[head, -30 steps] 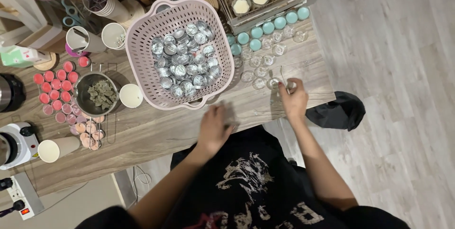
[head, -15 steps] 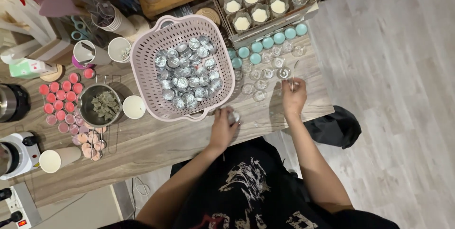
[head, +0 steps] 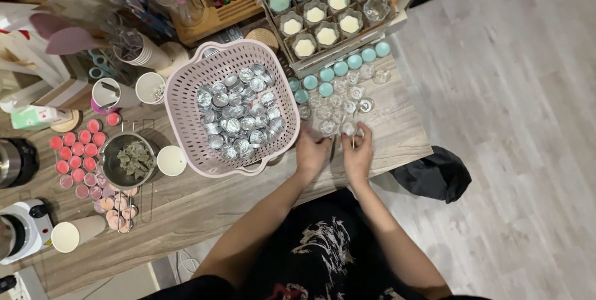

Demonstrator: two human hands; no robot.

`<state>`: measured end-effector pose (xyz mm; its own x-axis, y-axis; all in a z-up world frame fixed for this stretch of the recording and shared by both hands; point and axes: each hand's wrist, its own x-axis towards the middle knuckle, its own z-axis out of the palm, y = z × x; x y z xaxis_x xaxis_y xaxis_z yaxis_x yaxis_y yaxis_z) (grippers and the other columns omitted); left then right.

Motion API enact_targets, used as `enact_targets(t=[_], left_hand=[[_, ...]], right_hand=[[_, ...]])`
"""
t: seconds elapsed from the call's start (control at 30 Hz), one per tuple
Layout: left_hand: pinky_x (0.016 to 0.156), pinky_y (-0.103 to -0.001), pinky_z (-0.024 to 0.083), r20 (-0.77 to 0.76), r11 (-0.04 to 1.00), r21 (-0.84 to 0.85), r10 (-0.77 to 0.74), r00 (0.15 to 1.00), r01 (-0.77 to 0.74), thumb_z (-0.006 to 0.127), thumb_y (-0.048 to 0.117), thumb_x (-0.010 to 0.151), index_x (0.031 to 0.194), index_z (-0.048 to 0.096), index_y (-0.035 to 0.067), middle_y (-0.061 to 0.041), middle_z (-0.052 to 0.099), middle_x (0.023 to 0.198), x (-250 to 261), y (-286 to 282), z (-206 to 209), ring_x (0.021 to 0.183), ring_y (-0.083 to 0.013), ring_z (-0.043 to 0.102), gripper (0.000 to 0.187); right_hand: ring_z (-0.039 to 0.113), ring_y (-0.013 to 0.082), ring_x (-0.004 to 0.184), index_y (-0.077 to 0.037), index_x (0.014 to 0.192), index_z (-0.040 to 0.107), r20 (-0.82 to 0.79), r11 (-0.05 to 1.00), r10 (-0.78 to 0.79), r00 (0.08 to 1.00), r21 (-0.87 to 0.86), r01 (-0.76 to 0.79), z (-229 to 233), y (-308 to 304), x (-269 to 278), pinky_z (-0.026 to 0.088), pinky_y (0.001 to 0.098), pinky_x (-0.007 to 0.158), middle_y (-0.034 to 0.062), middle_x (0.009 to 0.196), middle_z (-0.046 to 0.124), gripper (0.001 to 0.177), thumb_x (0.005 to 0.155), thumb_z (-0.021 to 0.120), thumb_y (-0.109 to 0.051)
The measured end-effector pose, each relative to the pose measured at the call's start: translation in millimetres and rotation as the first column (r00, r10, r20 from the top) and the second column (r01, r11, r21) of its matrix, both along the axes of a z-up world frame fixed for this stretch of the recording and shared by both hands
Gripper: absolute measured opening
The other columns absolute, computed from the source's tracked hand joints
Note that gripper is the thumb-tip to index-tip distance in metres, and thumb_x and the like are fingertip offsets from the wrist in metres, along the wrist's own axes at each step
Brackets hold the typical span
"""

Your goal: Preparing containers with wicks and pouring melted wax into them to create candles.

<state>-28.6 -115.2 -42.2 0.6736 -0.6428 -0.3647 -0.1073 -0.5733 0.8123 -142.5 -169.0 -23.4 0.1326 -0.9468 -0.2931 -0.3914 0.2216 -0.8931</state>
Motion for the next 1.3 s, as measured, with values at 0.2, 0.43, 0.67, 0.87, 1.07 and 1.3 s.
enact_targets(t=[0.2,0.43,0.67,0.87,1.07,1.3], left_hand=[[0.108,-0.039,0.045,-0.049,0.993,0.084,0.082,0.995,-0.078,0.078,0.023,0.084,0.138,0.046,-0.005,-0.027,0.062,0.128,12,-5,13,0.119,-0.0353,0.063,0.069],[0.102,-0.038,0.049,-0.193,0.997,-0.063,-0.059,0.979,0.047,0.071,0.012,0.085,0.158,0.019,0.005,-0.022,0.048,0.146,23,-10,34,0.123,-0.0329,0.061,0.090],[0.098,-0.038,0.052,-0.196,0.990,-0.076,-0.134,0.971,0.121,0.067,0.012,0.085,0.160,0.019,0.004,-0.022,0.047,0.148,24,3,36,0.121,-0.0324,0.064,0.089],[0.097,-0.038,0.054,-0.139,0.985,-0.124,-0.135,0.981,0.118,0.070,0.018,0.087,0.152,0.033,-0.004,-0.023,0.053,0.145,25,33,35,0.118,-0.0308,0.068,0.077],[0.096,-0.036,0.053,-0.107,0.986,-0.132,-0.115,0.988,0.100,0.071,0.020,0.087,0.148,0.040,-0.003,-0.020,0.058,0.140,48,55,38,0.113,-0.0282,0.069,0.072],[0.078,-0.031,0.056,-0.112,0.879,-0.036,-0.476,0.872,0.475,0.074,0.025,0.087,0.111,0.073,0.006,-0.009,0.076,0.095,65,84,66,0.085,-0.0197,0.072,0.031]], right_hand=[[0.067,0.0164,0.077,-0.007,0.144,0.050,-0.032,0.997,-0.008,0.999,-0.079,0.006,-4,-24,-4,0.051,0.0306,0.080,0.0086,0.085,0.075,0.055,0.093,0.071,-0.011],[0.071,0.0134,0.094,-0.001,0.149,0.042,0.081,0.965,0.111,0.991,-0.247,-0.088,-6,-12,-17,0.049,0.0297,0.094,0.0077,0.097,0.078,0.059,0.096,0.067,-0.009],[0.069,0.0157,0.077,0.000,0.104,0.062,-0.059,0.995,0.091,0.994,-0.028,-0.092,-15,12,-2,0.052,0.0299,0.074,0.0101,0.084,0.074,0.021,0.095,0.074,-0.015],[0.069,0.0110,0.082,0.000,0.101,0.066,0.058,0.972,0.173,0.983,-0.170,-0.161,-7,7,9,0.052,0.0265,0.078,0.0076,0.088,0.076,0.014,0.093,0.071,-0.011],[0.069,0.0100,0.075,-0.003,0.102,0.071,0.039,0.972,0.236,0.971,-0.020,-0.236,8,10,2,0.052,0.0249,0.071,0.0079,0.082,0.075,0.015,0.095,0.068,-0.015],[0.057,0.0100,0.067,-0.002,0.105,0.069,0.179,0.969,0.248,0.952,-0.042,-0.245,18,29,7,0.046,0.0259,0.065,0.0043,0.071,0.062,0.023,0.103,0.056,-0.021]])
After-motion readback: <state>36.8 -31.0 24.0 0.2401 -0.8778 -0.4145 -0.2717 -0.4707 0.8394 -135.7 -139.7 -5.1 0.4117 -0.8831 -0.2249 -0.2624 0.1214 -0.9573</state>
